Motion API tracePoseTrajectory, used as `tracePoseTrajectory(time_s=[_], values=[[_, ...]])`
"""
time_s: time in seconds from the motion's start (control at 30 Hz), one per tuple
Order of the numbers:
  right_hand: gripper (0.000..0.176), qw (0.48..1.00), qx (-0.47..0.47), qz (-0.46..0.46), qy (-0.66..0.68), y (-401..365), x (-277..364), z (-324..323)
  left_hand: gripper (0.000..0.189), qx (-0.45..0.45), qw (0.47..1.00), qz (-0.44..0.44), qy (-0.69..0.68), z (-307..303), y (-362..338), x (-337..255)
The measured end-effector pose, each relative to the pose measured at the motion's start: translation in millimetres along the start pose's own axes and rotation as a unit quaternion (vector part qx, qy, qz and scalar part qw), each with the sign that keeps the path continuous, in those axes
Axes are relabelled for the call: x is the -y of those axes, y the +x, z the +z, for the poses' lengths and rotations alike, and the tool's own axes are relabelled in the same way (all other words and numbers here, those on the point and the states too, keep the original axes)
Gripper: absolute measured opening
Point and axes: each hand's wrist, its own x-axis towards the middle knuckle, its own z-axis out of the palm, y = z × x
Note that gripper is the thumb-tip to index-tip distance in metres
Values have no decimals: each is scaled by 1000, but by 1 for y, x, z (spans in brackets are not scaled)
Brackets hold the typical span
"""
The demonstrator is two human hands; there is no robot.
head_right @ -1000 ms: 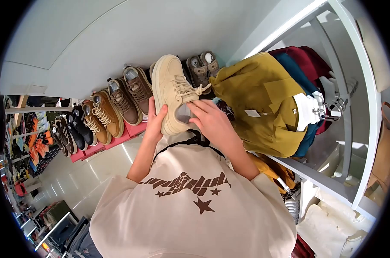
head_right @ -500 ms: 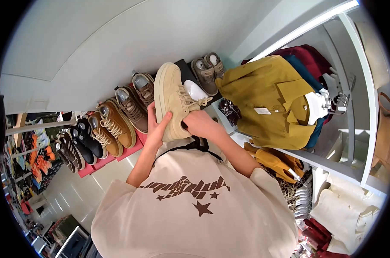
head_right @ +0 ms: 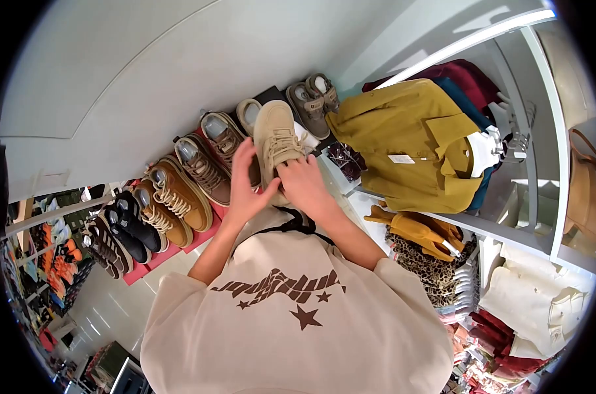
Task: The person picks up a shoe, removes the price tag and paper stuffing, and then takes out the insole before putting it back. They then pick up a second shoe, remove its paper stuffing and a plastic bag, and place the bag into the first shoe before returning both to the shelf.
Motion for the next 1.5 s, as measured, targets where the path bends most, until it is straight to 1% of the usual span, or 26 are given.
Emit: tracePoseTrajectory(time_s=[0.03,0.1,0.17,0.3,0.37,0.4,0.43,0.5,0.53,0.57,0.63,0.67,0.73,0.77,0.83,0.87,0.93,0.97,1.03,1.07,1.1,1.17,1.2,1.3,1.37,1.5], values=[[24,996,-83,-35,-10,1,-4,11,77,0,1000,1,-1,5,0,6],[28,999,-35,-12,-11,6,-11,22,68,78,997,-18,-16,20,0,28],[43,999,-38,2,29,9,-14,26,64,71,997,3,20,28,8,32],[46,991,-96,-32,83,22,-25,33,56,16,996,-32,82,40,24,49],[52,948,-83,-3,307,30,-41,49,54,10,993,-33,115,45,26,61],[43,919,-183,-6,349,33,-41,54,52,10,988,-24,149,47,28,63],[43,920,-185,-6,346,33,-46,55,51,11,983,-14,183,51,29,64],[33,833,-42,236,498,37,-56,52,51,-3,981,1,193,62,30,69],[30,793,-116,233,550,42,-55,66,50,-7,980,7,198,66,29,69],[30,794,-117,231,550,43,-58,77,50,-10,979,12,203,69,27,68],[28,703,-146,281,637,48,-52,75,49,-16,980,6,196,71,22,66],[28,703,-146,278,638,51,-54,72,49,-21,982,-3,189,71,21,67],[22,515,-151,315,782,52,-52,53,46,-34,980,-1,198,77,21,69],[22,513,-150,316,784,50,-55,54,42,-46,978,1,205,80,20,70],[22,627,-49,262,733,43,-66,53,42,-38,974,-19,223,74,28,70],[22,624,-47,264,734,37,-77,50,41,-29,971,-38,236,71,31,72],[23,770,46,125,624,31,-104,36,43,-43,970,-28,236,66,36,73],[23,771,46,120,624,35,-118,37,42,-56,972,-22,225,64,41,71],[31,885,-122,219,393,38,-150,65,41,-67,969,-32,236,66,44,71],[57,911,-104,204,342,41,-185,113,40,-76,966,-35,245,65,50,71],[57,910,-108,199,347,40,-183,114,40,-78,964,-31,251,65,54,70],[83,976,-22,196,92,32,-168,119,36,-77,962,-50,259,69,57,69],[98,968,45,200,146,36,-169,118,36,-75,960,-52,263,70,56,66],[99,977,-4,146,153,41,-183,157,33,-72,957,-82,269,76,63,56],[92,976,-20,135,172,42,-190,163,30,-84,951,-121,271,76,64,50],[69,924,-148,125,329,32,-218,135,28,-82,944,-126,295,79,69,50]])
